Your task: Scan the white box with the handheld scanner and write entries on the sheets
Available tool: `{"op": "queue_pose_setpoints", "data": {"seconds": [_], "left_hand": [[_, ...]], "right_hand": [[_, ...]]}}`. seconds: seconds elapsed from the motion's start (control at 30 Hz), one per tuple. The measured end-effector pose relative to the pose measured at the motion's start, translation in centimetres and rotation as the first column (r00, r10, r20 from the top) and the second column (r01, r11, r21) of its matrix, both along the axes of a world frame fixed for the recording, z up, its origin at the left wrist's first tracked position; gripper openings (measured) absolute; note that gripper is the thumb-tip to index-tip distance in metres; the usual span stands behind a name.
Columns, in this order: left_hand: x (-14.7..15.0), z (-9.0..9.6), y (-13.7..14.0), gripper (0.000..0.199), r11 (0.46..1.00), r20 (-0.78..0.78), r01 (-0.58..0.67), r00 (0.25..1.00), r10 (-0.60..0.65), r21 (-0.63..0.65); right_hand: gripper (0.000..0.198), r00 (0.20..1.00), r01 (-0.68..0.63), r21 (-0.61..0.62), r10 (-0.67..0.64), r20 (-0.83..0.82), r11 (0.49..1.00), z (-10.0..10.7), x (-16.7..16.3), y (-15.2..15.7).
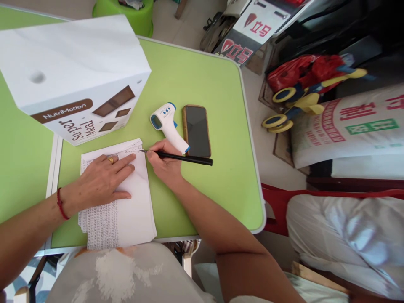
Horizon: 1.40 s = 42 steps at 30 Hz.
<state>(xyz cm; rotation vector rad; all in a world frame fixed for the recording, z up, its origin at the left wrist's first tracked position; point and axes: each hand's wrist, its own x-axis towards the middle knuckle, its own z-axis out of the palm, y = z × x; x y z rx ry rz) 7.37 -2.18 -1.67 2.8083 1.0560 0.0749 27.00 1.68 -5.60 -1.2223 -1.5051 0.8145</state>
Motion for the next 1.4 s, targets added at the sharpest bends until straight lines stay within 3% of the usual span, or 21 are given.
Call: {"op": "queue_pose_setpoints", "data": {"seconds": [0.17,0.37,0.5,0.67,0.8,1.17,1.3,1.4], "left_hand": [[0.1,0.3,-0.1,0.048,1.0,-0.026,-0.029,0.999,0.029,0.013],[0.3,0.9,-0.7,0.078,0.982,0.102,-0.14,0.987,0.128,0.124],[0.3,1.1,-1.1,0.059,0.966,0.128,-0.105,0.989,0.076,0.235],[0.6,1.8,-1.4,0.035,0.945,-0.031,-0.015,0.999,0.026,0.327],[0.8,2.2,-1.5,0.034,0.947,-0.103,0.068,0.994,-0.037,0.314],[1.0,1.8,-1.5,0.029,0.978,-0.155,0.027,0.988,0.006,0.209],[0.8,1.1,-1.3,0.035,0.984,-0.194,0.02,0.981,0.014,0.175],[0.7,0.4,-1.0,0.056,0.987,-0.195,0.016,0.981,0.015,0.16]], "right_hand": [[0.006,0.993,0.081,0.022,-0.079,-0.082,0.996,-0.2,0.1,0.2],[0.018,0.989,0.06,0.034,-0.055,-0.136,0.998,-0.1,0.3,0.4],[0.024,0.981,0.085,0.056,-0.074,-0.177,0.995,-0.1,0.2,0.6],[0.025,0.983,0.081,0.094,-0.064,-0.169,0.992,-0.2,0.3,0.6],[0.021,0.987,0.076,0.123,-0.057,-0.153,0.989,-0.4,0.5,0.3],[0.019,0.994,0.086,0.203,-0.071,-0.083,0.975,-0.3,0.9,0.1],[0.018,0.993,0.106,0.22,-0.093,-0.069,0.97,0.1,0.7,0.0],[0.018,0.992,0.116,0.221,-0.102,-0.075,0.968,0.4,0.5,-0.1]]}}
